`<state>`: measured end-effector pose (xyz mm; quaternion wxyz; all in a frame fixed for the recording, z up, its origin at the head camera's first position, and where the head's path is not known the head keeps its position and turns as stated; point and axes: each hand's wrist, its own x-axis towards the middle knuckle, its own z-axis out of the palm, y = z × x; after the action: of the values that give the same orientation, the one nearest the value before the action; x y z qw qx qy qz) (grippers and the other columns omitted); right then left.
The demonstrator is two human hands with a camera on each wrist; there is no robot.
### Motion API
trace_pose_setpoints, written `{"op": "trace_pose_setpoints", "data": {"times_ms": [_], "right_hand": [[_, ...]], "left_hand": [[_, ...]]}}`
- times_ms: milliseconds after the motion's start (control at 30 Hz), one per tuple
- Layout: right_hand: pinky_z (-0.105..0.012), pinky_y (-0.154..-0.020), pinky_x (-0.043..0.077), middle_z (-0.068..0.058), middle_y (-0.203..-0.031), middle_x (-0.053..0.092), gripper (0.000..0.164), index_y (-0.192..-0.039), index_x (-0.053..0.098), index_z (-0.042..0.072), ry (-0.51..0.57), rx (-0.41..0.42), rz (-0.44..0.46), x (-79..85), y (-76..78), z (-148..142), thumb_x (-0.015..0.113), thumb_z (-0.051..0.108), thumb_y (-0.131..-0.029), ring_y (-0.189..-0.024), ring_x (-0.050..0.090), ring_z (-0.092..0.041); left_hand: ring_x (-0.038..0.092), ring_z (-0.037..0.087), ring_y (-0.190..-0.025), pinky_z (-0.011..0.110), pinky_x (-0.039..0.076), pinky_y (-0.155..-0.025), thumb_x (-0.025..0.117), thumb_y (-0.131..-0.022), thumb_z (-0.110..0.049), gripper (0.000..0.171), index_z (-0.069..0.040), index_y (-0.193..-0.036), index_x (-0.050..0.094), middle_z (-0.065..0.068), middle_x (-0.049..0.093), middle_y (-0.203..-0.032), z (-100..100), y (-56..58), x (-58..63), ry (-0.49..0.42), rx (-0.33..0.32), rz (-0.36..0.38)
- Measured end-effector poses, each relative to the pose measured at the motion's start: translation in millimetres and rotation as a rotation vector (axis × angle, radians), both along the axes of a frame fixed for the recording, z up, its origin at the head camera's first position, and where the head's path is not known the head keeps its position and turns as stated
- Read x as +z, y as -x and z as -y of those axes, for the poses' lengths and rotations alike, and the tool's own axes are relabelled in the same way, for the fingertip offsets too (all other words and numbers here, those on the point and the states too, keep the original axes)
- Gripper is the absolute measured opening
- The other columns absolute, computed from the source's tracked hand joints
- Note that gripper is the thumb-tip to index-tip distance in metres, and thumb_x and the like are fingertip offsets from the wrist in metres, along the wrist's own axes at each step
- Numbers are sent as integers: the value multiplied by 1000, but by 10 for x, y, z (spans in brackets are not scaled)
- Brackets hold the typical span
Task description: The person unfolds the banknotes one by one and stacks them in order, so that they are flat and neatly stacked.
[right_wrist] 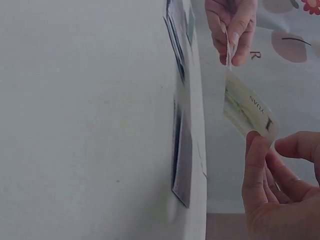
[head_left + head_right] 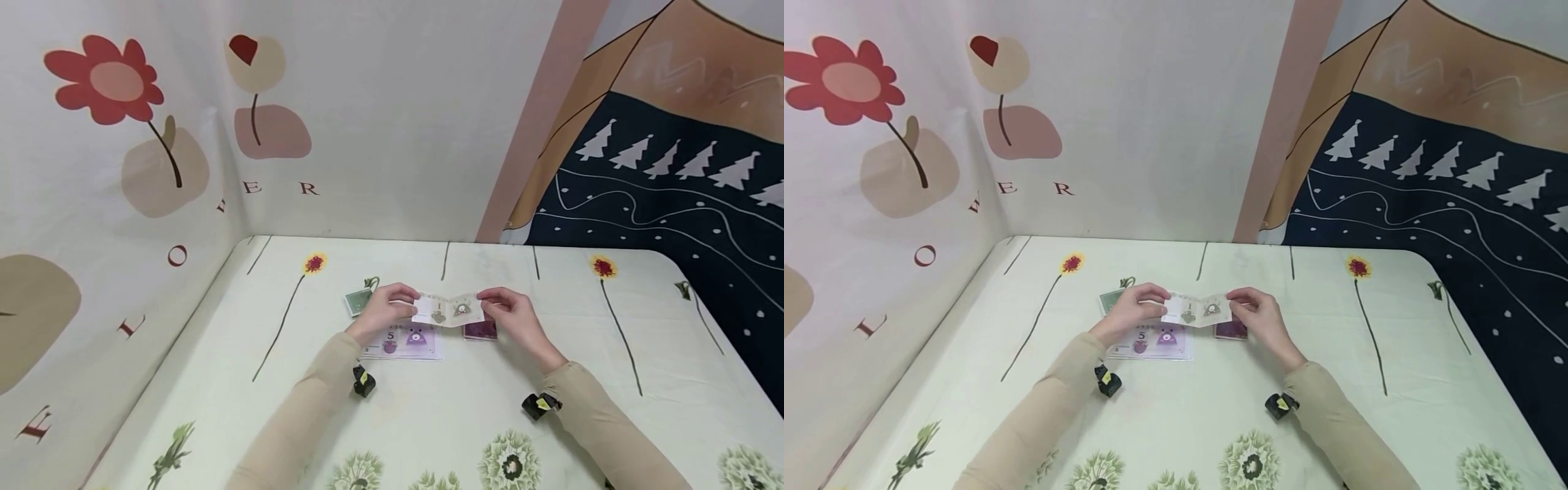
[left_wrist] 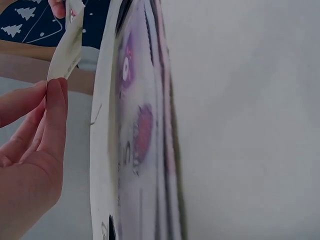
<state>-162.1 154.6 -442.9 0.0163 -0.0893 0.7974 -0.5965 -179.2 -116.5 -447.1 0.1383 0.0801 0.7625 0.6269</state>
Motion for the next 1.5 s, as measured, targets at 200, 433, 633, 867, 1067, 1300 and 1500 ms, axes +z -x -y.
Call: {"op": "trace_pose_setpoints", "data": {"times_ms": [200, 433, 633, 867, 1067, 1300, 1500], "right_hand": [[-21, -71, 54, -24, -99, 64, 25, -112, 58, -15, 28, 33, 54, -38, 18, 69, 61, -4, -89, -79, 64, -9], [-20, -71, 53, -19, -98, 65, 23, -109, 60, -11, -21, 76, 91, -108, 43, 205, 62, -6, -87, -83, 65, -16], [-28, -74, 54, -17, -101, 65, 21, -107, 63, -7, -111, 126, 50, -41, 84, 329, 64, -5, -86, -88, 66, -26], [-28, -72, 54, -13, -92, 66, 20, -104, 65, -5, -164, 191, 47, 45, 146, 451, 64, -5, -84, -82, 65, -21], [-29, -62, 53, -11, -87, 65, 20, -105, 65, -3, -103, 193, 187, 43, 110, 555, 64, -2, -85, -74, 64, -19], [-28, -61, 51, -7, -83, 66, 17, -103, 66, 0, -125, 166, 263, -35, 91, 635, 64, -1, -86, -71, 63, -17], [-27, -59, 52, -8, -82, 64, 14, -101, 64, -2, -134, 211, 251, -87, 69, 691, 63, -1, -87, -67, 61, -15]], "left_hand": [[66, 27, -95, 34, 53, -86, 66, -84, 6, 30, 3, -114, 61, 16, 65, -108, 110, -66, -38, 43, 24, 14], [64, 27, -97, 34, 52, -86, 66, -83, 5, 28, 3, -111, 63, 16, 65, -107, 287, -80, -69, 117, 30, -28], [63, 24, -95, 32, 52, -84, 65, -85, 6, 23, 3, -107, 63, 14, 66, -102, 420, -84, -60, 184, 36, -49], [62, 22, -90, 30, 53, -80, 65, -84, 8, 21, 4, -105, 64, 13, 65, -96, 547, -84, -90, 207, 22, -54], [60, 20, -88, 30, 51, -79, 66, -84, 8, 21, 2, -104, 65, 9, 64, -94, 642, -122, -70, 271, 18, -61], [60, 18, -82, 31, 49, -75, 67, -84, 6, 19, -2, -101, 66, 6, 62, -88, 693, -196, -28, 333, -7, -82], [58, 18, -82, 30, 48, -73, 66, -84, 6, 19, -3, -100, 66, 5, 61, -87, 735, -227, -43, 391, -13, -93]]}}
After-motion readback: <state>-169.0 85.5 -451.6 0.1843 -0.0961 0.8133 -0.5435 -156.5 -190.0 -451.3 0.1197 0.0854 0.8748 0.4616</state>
